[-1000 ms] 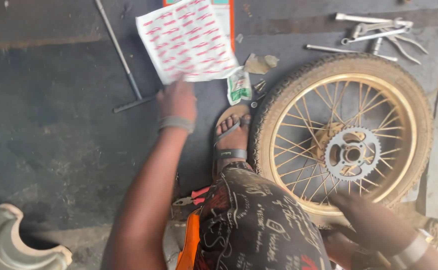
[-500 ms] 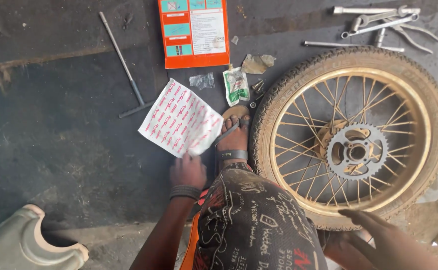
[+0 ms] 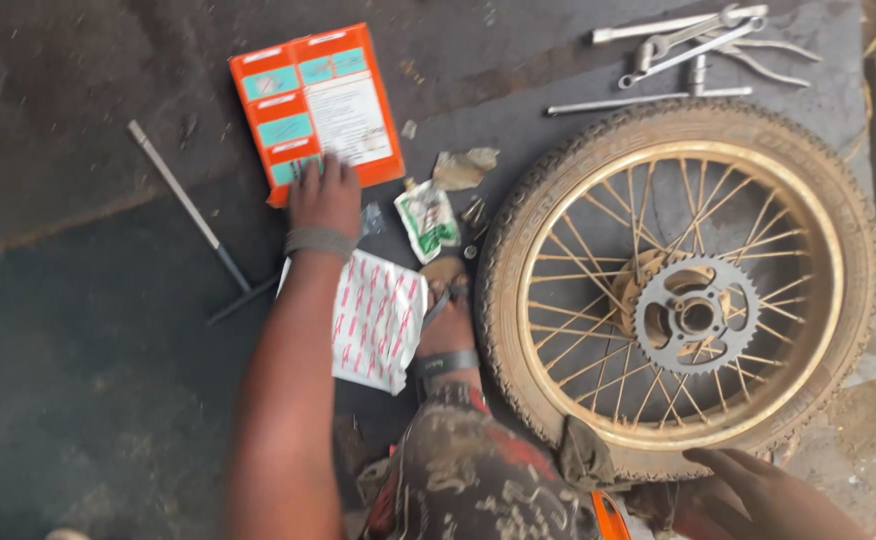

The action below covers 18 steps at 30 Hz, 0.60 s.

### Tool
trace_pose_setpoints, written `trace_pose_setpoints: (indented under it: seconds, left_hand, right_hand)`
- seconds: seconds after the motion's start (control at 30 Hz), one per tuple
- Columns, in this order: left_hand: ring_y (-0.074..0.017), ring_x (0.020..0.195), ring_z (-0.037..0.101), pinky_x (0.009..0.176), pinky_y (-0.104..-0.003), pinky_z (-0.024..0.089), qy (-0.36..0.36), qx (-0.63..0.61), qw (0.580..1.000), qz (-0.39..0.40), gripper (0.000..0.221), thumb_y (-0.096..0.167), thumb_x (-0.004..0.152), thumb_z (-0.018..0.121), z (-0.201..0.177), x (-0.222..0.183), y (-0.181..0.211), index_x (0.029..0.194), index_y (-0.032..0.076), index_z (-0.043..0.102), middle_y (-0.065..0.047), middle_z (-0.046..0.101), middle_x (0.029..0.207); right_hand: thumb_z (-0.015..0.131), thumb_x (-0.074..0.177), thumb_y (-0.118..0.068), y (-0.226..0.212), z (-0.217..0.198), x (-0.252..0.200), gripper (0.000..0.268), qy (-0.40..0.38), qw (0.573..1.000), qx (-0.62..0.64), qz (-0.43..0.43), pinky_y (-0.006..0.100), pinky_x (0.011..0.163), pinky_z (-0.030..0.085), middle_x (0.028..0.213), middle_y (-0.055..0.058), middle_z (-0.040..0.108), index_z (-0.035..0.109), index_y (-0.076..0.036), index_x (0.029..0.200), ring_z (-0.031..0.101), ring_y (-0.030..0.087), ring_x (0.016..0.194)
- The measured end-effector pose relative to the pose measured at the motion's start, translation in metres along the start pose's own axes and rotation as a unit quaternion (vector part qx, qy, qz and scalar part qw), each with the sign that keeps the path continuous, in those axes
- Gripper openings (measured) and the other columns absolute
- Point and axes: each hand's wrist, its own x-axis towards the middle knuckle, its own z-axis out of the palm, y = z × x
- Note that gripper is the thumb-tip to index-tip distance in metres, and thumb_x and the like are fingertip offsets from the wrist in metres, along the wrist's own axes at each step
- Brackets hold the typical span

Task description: Replacing a sprocket and inspecting mechanical components on a motorcycle wheel.

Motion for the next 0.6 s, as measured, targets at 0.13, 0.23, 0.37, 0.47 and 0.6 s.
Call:
trace_pose_setpoints:
  seconds: [0.13,0.23,0.37,0.47,0.6]
  left_hand:
    - [-0.0297,0.087,0.072,0.073,-0.045,0.059,-0.094,-0.099,0.99,-0.013,0.006,0.014,0.094,0.067,0.005,0.014,-0.041,0.1,0.013,0.068,-0.008,0.071,0.092]
    - [-0.0289,0.08,0.072,0.068,-0.045,0.058,-0.031,-0.062,0.996,-0.05,0.008,0.015,0.09,0.072,-0.035,0.054,-0.083,0.096,0.015,0.068,-0.008,0.071,0.088]
    - [-0.0324,0.08,0.072,0.067,-0.047,0.058,-0.087,-0.048,0.994,-0.048,0.011,0.021,0.092,0.073,-0.077,0.079,-0.124,0.098,0.013,0.07,-0.012,0.072,0.092]
    - [-0.0369,0.084,0.075,0.071,-0.051,0.06,-0.286,-0.012,0.958,-0.024,0.022,0.022,0.103,0.056,-0.044,0.054,-0.094,0.1,0.013,0.076,-0.017,0.076,0.093]
    - [-0.0362,0.093,0.074,0.078,-0.05,0.061,-0.361,-0.046,0.931,0.017,0.016,0.019,0.092,0.062,-0.018,0.027,-0.03,0.098,0.012,0.075,-0.015,0.075,0.098]
  right_hand:
    - [0.071,0.086,-0.046,0.034,0.043,0.03,0.076,-0.02,0.998,0.032,-0.056,0.036,0.116,0.048,0.153,0.002,0.049,0.041,-0.032,0.154,0.056,0.022,0.136]
    - [0.074,0.088,-0.045,0.033,0.053,0.035,0.077,-0.049,0.994,0.041,-0.084,0.038,0.12,0.041,0.157,0.004,0.044,0.039,-0.032,0.156,0.045,0.024,0.145]
    - [0.066,0.091,-0.035,0.034,0.058,0.037,0.072,-0.07,0.995,0.015,-0.065,0.035,0.123,0.044,0.156,-0.001,0.047,0.038,-0.033,0.157,0.048,0.02,0.146]
    - [0.067,0.093,-0.044,0.065,0.105,0.073,0.069,-0.022,0.991,-0.044,-0.122,0.041,0.121,0.037,0.16,0.006,0.043,0.041,-0.03,0.155,0.042,0.026,0.146]
    - [0.062,0.095,-0.046,0.025,0.09,0.049,0.059,-0.004,0.994,-0.056,-0.097,0.039,0.119,0.043,0.157,0.003,0.048,0.048,-0.033,0.151,0.049,0.025,0.142]
